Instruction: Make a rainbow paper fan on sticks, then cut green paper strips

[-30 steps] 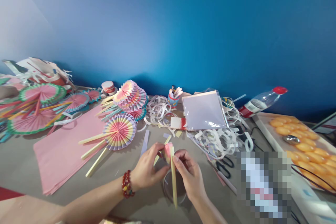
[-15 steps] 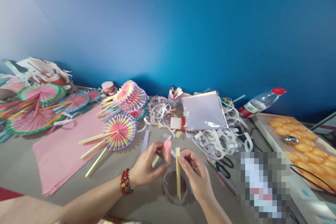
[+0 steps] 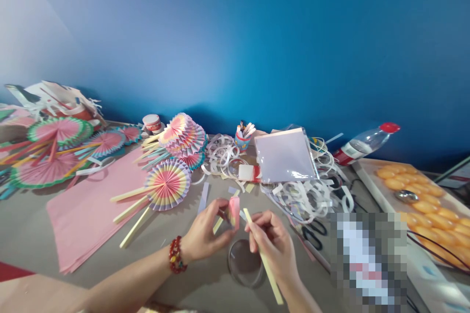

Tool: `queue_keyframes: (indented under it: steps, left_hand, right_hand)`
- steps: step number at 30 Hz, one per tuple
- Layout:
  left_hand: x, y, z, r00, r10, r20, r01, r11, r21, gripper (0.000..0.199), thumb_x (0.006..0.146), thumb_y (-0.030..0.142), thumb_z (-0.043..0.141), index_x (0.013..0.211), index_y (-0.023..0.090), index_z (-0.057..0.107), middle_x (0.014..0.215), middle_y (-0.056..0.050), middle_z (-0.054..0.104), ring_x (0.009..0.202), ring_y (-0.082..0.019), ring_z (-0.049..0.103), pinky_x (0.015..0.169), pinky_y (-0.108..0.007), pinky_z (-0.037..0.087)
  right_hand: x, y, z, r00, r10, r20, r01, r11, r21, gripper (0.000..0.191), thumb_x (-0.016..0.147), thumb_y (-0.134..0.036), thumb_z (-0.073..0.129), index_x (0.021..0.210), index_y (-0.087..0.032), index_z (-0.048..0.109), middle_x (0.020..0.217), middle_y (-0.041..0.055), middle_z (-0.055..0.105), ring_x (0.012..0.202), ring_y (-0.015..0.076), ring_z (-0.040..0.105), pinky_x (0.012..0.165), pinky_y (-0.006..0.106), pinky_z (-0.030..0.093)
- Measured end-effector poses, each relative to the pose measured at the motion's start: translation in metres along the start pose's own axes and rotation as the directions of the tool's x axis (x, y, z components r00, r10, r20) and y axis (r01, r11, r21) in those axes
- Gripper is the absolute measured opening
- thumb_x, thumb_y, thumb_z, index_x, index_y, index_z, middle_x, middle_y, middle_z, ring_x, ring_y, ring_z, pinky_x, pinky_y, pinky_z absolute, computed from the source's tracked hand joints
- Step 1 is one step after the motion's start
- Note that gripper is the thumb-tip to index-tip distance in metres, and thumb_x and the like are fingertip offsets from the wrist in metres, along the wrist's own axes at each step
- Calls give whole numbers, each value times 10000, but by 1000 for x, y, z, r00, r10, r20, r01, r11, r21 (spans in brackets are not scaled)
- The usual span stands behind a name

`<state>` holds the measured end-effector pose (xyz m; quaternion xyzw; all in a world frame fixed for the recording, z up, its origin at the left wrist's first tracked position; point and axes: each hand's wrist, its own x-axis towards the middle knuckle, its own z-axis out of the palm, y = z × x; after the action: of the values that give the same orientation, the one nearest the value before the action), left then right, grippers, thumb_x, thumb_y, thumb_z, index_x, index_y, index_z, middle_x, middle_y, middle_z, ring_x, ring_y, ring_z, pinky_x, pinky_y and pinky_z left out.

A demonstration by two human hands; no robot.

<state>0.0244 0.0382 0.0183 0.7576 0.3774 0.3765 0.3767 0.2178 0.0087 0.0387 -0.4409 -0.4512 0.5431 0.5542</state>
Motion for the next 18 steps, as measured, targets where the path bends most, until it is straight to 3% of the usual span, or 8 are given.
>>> queue_keyframes:
  steps: [7,12,18]
  left_hand:
    - [0,1,-1,1000,18,-6,-17,999,32,516,828,167,630,1288,227,403,1149,-74,596,971,-188,629,867,-353,541]
    - [0,3,-1,999,30,-16,-29,997,67,514,823,163,628,1283,225,407,1143,-81,601,949,-186,634,856,-352,541]
    - [1,6,0,999,48,-15,-46,996,82,504,830,181,624,1282,219,405,1139,-93,603,956,-197,629,844,-352,540]
  right_hand:
    - [1,-4,0,1000,10,-9,-11,995,-96,188,846,-377,709,849,-198,654,734,6,621,604,103,567,566,191,475]
    - [-3,3,2,998,-8,-62,1,993,-117,213,841,-368,717,977,-214,660,827,37,674,717,153,643,663,235,538]
    - [-5,9,4,997,-21,-68,13,994,-107,184,854,-344,706,988,-228,659,821,25,669,723,148,647,653,217,538]
